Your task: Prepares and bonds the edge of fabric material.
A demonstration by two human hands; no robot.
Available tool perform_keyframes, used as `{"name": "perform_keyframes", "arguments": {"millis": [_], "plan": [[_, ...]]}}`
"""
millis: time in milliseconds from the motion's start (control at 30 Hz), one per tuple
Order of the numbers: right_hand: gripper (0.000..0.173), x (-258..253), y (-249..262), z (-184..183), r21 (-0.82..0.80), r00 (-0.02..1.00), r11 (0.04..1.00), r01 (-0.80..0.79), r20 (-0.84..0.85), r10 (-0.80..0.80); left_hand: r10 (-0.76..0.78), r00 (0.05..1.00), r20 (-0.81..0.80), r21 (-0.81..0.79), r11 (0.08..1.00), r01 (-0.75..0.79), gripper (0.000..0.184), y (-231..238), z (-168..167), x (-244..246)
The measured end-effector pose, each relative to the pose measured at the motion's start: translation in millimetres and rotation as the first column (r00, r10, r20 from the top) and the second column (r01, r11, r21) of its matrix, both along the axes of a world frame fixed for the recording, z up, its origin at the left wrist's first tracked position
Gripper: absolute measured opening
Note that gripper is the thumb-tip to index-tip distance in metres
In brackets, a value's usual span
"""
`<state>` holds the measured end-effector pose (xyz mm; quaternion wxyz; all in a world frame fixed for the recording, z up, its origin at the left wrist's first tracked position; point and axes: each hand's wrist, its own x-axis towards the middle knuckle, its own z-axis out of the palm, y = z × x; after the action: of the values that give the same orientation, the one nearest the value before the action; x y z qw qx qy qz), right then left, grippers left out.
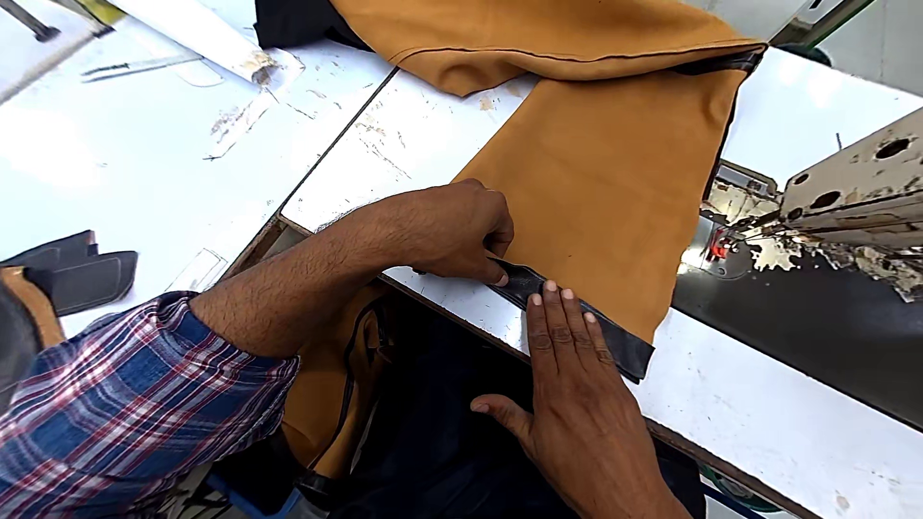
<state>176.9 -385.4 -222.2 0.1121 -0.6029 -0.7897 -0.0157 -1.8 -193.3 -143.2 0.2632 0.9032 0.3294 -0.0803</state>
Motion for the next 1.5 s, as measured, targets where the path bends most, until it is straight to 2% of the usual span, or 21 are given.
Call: {"name": "perform_keyframes", "arguments": {"millis": [100,200,333,433,500,667,833,1100,1267,1433,1500], "plan": [[0.115,-8,6,18,-0.043,0.999,0.999,0.027,-0.022,-0.028,0.009,1.0,-0.015,-0.002,1.0,-0.009,0.029,-1,1,1],[0.113,-15,15,7,0.003,0.995,1.0,-0.028,-0.094,0.028,0.004,1.0,0.002,0.02,1.0,-0.004,0.03,-3,0,0],[0.112,-18,16,-4,0.016,0.997,0.999,-0.043,-0.068,0.044,-0.003,1.0,0.029,0.115,0.993,0.0,0.018,-6,7,-25],[0.112,-18,15,-2,-0.001,0.998,1.0,-0.031,-0.051,0.031,0.033,0.991,0.132,0.164,0.985,-0.055,0.013,-2,5,-49],[0.111,-18,16,-3,-0.001,0.998,0.999,-0.036,-0.048,0.036,0.077,0.979,0.186,0.153,0.982,-0.107,0.015,-2,0,-55],[0.111,-18,15,-3,0.003,0.998,1.0,-0.03,-0.049,0.03,0.221,0.957,0.188,0.091,0.966,-0.241,0.022,-8,-3,-53],[0.109,-19,15,-4,-0.002,0.999,1.0,-0.024,-0.044,0.024,0.216,0.949,0.231,0.067,0.969,-0.237,0.017,-9,-8,-57],[0.106,-23,18,0,0.014,1.0,1.0,-0.006,-0.02,0.007,0.185,0.943,0.275,0.112,0.968,-0.223,0.015,-12,-12,-57],[0.106,-34,28,-9,0.06,0.992,0.997,-0.044,-0.115,0.051,0.188,0.95,0.248,0.12,0.967,-0.223,0.014,-13,-10,-53],[0.114,-48,31,3,0.019,1.0,1.0,0.008,0.0,-0.008,0.2,0.953,0.227,0.105,0.968,-0.228,0.015,-13,-9,-52],[0.113,-58,37,6,0.017,0.997,1.0,-0.003,-0.078,0.004,0.193,0.955,0.225,0.103,0.97,-0.22,0.013,-12,-9,-51]]}}
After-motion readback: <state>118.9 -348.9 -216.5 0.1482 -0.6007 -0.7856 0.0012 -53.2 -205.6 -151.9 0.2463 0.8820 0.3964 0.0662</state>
